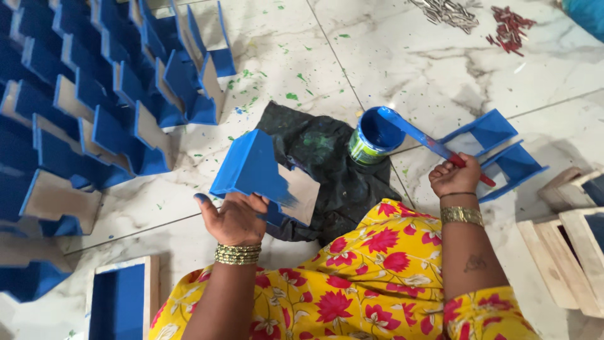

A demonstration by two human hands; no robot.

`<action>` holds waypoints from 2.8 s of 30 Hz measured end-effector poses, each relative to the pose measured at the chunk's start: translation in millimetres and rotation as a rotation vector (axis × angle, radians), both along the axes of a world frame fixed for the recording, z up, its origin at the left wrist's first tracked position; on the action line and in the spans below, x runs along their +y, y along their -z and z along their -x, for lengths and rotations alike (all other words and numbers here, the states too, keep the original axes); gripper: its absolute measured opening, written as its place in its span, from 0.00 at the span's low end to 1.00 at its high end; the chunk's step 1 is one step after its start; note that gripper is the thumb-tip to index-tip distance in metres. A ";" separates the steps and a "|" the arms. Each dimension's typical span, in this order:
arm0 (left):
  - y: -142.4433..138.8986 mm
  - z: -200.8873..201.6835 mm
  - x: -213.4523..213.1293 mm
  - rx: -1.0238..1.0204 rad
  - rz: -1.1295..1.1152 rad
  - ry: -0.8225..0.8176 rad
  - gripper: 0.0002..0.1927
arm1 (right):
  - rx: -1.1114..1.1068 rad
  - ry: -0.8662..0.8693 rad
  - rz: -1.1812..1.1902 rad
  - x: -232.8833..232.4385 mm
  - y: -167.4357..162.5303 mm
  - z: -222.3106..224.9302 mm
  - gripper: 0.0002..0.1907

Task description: The person sits on the floor and paints small wooden cutout pieces blue using a paintbrush, dipping the brush into a paint can and coating the unfinished surfaces of each piece, then sets finished pieces aside and picks up the next piece.

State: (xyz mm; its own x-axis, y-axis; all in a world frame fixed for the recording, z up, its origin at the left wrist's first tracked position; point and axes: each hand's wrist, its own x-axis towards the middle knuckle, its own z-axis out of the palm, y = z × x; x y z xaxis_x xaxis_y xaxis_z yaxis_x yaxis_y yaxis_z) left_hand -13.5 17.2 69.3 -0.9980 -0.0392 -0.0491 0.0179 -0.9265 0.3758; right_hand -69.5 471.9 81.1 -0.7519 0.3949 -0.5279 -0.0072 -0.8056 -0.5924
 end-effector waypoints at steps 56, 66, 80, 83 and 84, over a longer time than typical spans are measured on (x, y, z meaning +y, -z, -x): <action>-14.0 -20.1 -22.6 0.042 0.024 -0.106 0.45 | 0.933 -0.329 -1.332 -118.2 -72.0 -134.2 0.07; -8.4 -19.1 -18.1 0.088 0.096 -0.098 0.43 | 1.003 -0.323 -1.186 -138.4 -52.4 -132.8 0.10; -7.7 -16.7 -16.5 0.074 0.045 -0.078 0.42 | 1.080 -0.286 -1.108 -148.9 -51.7 -130.1 0.14; -8.8 -18.7 -18.1 0.123 0.070 -0.106 0.43 | 1.041 -0.387 -1.208 -148.9 -54.8 -131.9 0.12; -10.3 -18.7 -20.0 0.124 0.073 -0.114 0.43 | 1.031 -0.390 -1.259 -145.8 -56.9 -132.1 0.11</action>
